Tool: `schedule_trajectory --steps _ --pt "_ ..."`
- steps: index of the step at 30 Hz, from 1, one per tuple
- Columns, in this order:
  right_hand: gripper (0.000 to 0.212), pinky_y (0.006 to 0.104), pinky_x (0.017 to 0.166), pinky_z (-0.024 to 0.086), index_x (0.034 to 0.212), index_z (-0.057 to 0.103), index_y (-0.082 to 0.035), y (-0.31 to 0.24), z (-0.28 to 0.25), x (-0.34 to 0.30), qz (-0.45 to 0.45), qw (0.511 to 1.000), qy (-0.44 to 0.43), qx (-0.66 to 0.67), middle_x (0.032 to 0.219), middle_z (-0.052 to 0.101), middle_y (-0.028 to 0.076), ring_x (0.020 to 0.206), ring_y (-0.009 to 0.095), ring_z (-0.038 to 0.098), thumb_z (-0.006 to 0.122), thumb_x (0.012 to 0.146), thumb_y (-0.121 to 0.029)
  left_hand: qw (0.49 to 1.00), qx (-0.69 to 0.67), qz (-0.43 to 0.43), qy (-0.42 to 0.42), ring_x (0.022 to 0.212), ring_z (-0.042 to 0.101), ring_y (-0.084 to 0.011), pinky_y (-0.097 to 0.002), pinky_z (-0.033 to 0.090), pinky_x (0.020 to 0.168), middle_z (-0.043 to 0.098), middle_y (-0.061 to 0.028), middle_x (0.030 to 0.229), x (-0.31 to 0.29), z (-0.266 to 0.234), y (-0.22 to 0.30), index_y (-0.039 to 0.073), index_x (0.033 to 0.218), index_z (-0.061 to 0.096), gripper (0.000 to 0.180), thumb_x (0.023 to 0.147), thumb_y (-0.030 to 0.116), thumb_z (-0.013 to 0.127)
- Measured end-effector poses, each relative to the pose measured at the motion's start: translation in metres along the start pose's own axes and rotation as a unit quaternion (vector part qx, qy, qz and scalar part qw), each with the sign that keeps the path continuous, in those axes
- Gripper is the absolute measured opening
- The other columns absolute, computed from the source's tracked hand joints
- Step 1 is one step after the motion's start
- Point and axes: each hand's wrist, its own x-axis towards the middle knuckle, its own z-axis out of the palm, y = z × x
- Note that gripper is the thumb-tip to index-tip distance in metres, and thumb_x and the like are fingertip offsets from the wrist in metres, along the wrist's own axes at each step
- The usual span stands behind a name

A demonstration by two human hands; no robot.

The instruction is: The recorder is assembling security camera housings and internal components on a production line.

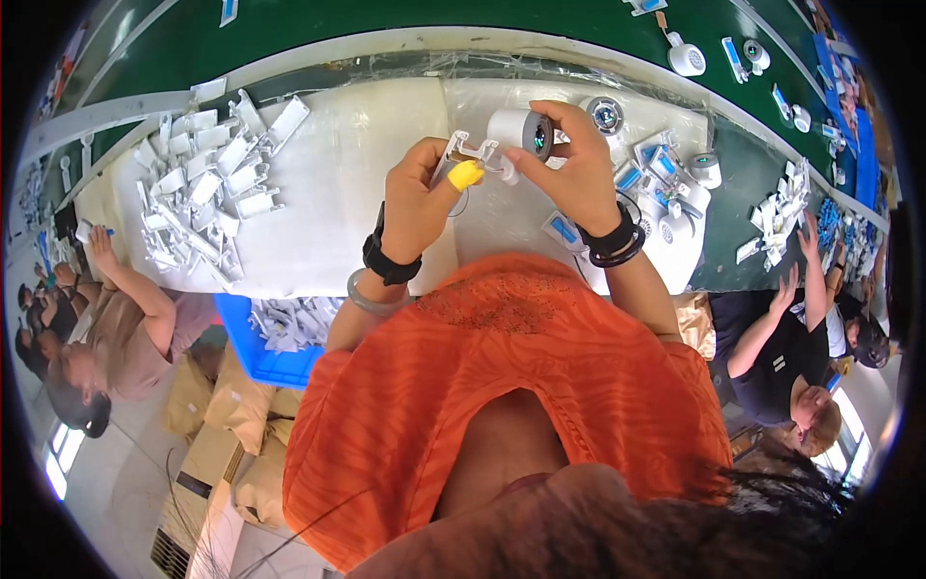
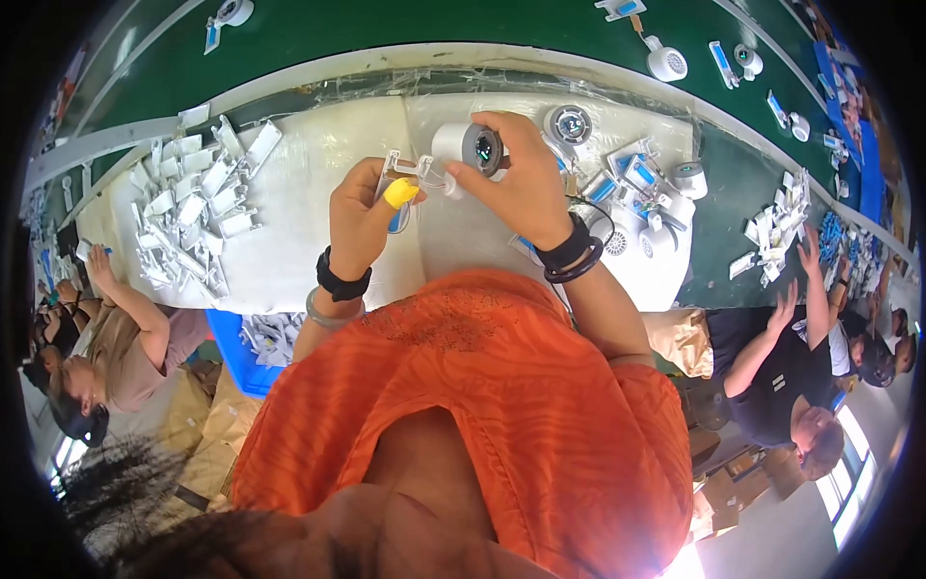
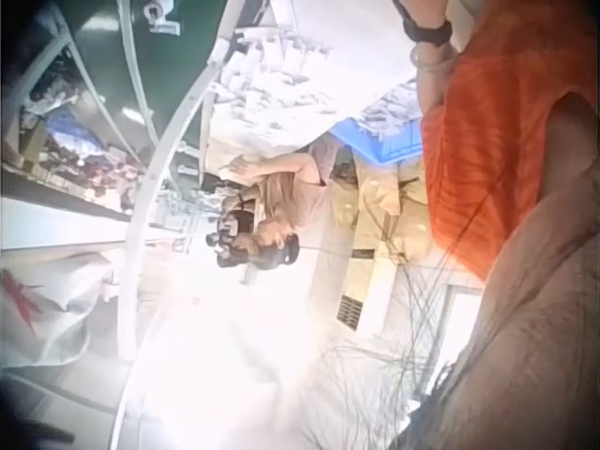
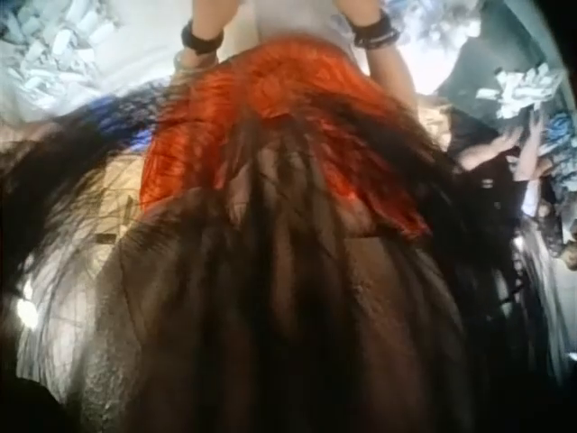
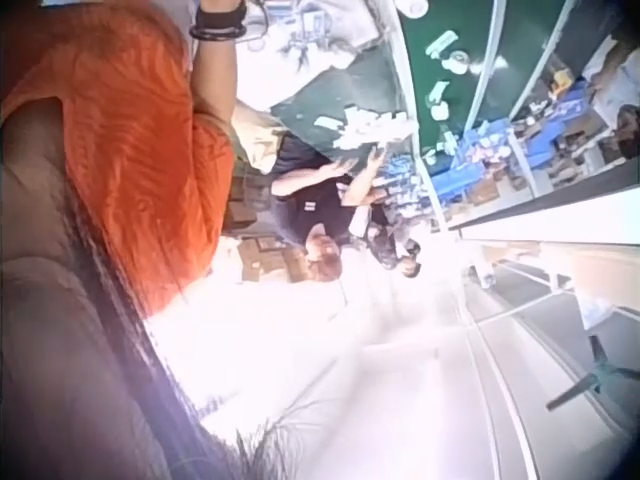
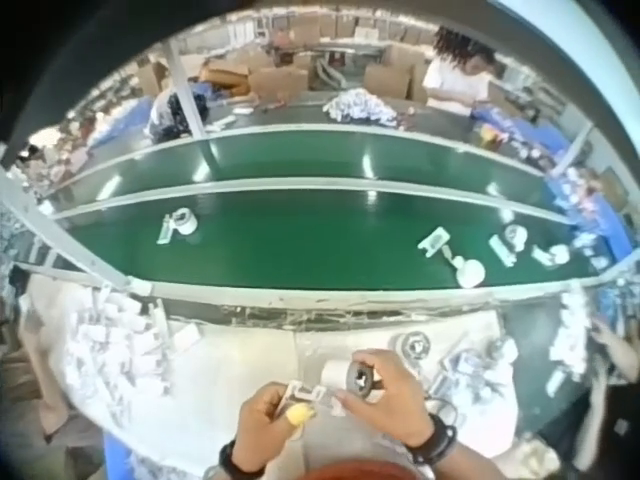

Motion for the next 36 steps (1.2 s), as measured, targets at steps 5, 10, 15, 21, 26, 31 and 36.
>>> schedule_trajectory --steps 5,10,15,21,26,31,36 --pt "0.052 0.0292 0.074 0.058 0.122 0.059 -0.006 0.006 -0.005 0.002 -0.051 0.996 0.006 -0.074 0.115 0.058 0.011 0.097 0.020 0.062 0.081 0.075 -0.016 0.999 -0.004 -0.054 0.006 0.069 0.060 -0.0067 -0.0208 0.046 0.060 0.068 -0.0055 0.085 0.003 0.004 0.000 -0.001 0.104 0.060 0.019 0.091 0.011 0.067" --pt "0.051 0.0348 0.078 0.053 0.117 0.060 -0.006 0.002 -0.008 0.005 -0.057 0.996 0.027 -0.066 0.111 0.061 0.015 0.094 0.030 0.064 0.081 0.074 -0.023 0.997 0.029 -0.072 -0.015 0.085 0.069 -0.0179 -0.0264 0.057 0.065 0.068 -0.0097 0.099 0.004 0.002 -0.003 -0.001 0.109 0.058 0.021 0.094 0.013 0.063" --pt "0.050 0.0355 0.077 0.053 0.118 0.060 -0.007 0.003 -0.013 0.008 -0.069 0.994 0.029 -0.074 0.110 0.061 0.015 0.092 0.030 0.064 0.080 0.075 -0.023 0.998 0.014 -0.059 -0.025 0.089 0.069 -0.0187 -0.0273 0.057 0.066 0.067 -0.0093 0.101 0.009 0.006 -0.003 0.000 0.111 0.058 0.022 0.094 0.013 0.063" --pt "0.053 0.0292 0.072 0.056 0.121 0.059 -0.006 0.001 -0.020 0.011 -0.066 0.993 0.012 -0.093 0.114 0.059 0.012 0.094 0.023 0.063 0.081 0.074 -0.018 0.997 -0.001 -0.062 -0.037 0.086 0.067 -0.0112 -0.0226 0.052 0.063 0.068 -0.0071 0.095 0.018 0.009 0.005 0.000 0.108 0.059 0.021 0.093 0.014 0.065" --pt "0.052 0.0307 0.073 0.053 0.119 0.060 -0.005 -0.009 -0.043 0.016 -0.083 0.988 0.017 -0.131 0.110 0.061 0.014 0.092 0.025 0.063 0.081 0.075 -0.021 0.996 0.020 -0.049 -0.070 0.080 0.066 -0.0104 -0.0224 0.050 0.062 0.069 -0.0070 0.090 0.027 0.023 0.022 0.000 0.108 0.060 0.023 0.092 0.014 0.067" --pt "0.051 0.0320 0.074 0.053 0.119 0.060 -0.005 -0.022 -0.064 0.021 -0.075 0.990 0.023 -0.117 0.109 0.061 0.014 0.092 0.027 0.063 0.081 0.075 -0.021 0.996 0.044 -0.030 -0.066 0.075 0.065 -0.0094 -0.0216 0.048 0.061 0.069 -0.0076 0.088 0.037 0.043 0.047 0.000 0.106 0.060 0.021 0.091 0.012 0.067" --pt "0.052 0.0331 0.076 0.053 0.119 0.060 -0.004 -0.031 -0.072 0.028 -0.090 0.987 0.036 -0.130 0.110 0.062 0.016 0.093 0.029 0.064 0.080 0.074 -0.021 0.997 0.033 -0.010 -0.071 0.070 0.061 -0.0075 -0.0211 0.048 0.062 0.069 -0.0069 0.084 0.047 0.047 0.059 0.000 0.105 0.060 0.019 0.090 0.010 0.066"
